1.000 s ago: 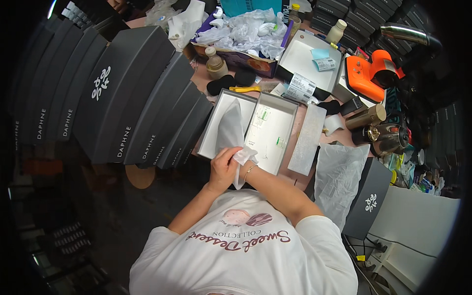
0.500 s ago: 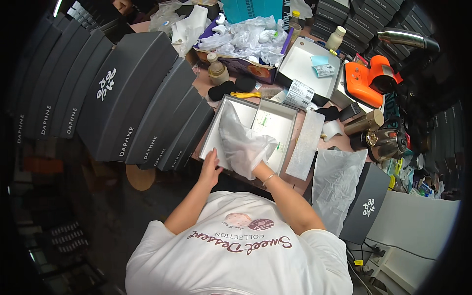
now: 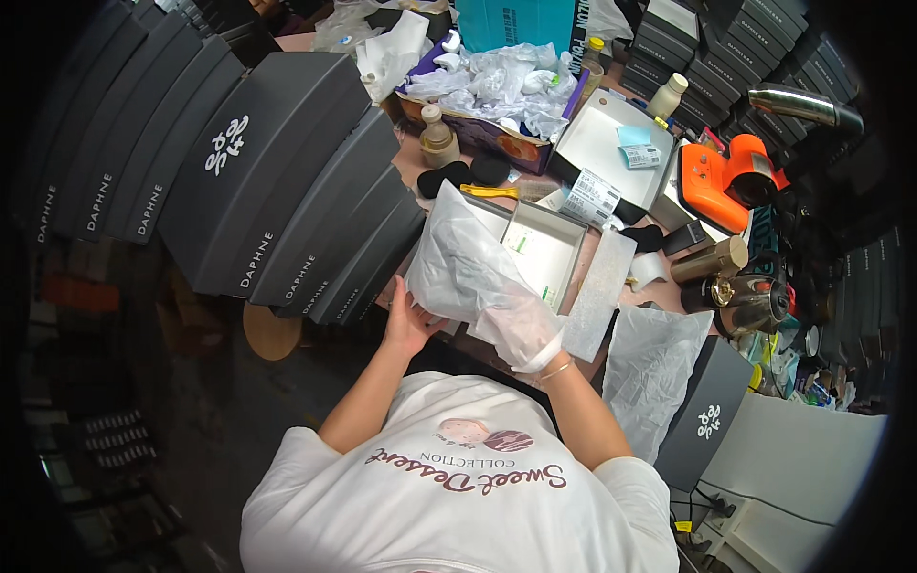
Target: Cleaning shoes with a sponge and packing them into boxes with tissue paper and protective bags.
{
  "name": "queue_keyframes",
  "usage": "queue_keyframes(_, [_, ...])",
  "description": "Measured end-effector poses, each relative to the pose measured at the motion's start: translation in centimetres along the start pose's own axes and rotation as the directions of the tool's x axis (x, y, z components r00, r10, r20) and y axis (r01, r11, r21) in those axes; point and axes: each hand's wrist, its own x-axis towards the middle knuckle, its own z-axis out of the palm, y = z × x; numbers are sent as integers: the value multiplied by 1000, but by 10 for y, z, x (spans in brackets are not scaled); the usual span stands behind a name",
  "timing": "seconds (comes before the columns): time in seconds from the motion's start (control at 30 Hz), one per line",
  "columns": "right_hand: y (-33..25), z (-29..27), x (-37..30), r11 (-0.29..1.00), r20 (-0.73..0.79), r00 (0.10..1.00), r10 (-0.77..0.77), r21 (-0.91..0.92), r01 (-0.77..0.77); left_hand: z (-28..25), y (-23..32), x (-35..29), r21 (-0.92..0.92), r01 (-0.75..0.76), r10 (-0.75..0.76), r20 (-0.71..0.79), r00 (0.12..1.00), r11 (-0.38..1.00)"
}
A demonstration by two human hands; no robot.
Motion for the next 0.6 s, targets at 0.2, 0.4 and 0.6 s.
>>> queue_keyframes(0.2, [8,-8,-51,700,12,932,362,657,-281,7,6,6,28,-318,319,-67,945,948])
queue_keyframes(0.4, [-48,-21,-48,921,-175,920,350,246,-304,30,4,-27,46,-334,330,68,941,942])
queue_keyframes(0.6, [-12,23,-51,986,-135,978,160,-22,-164,34,-41,-52,360,-135,18,309,951,923])
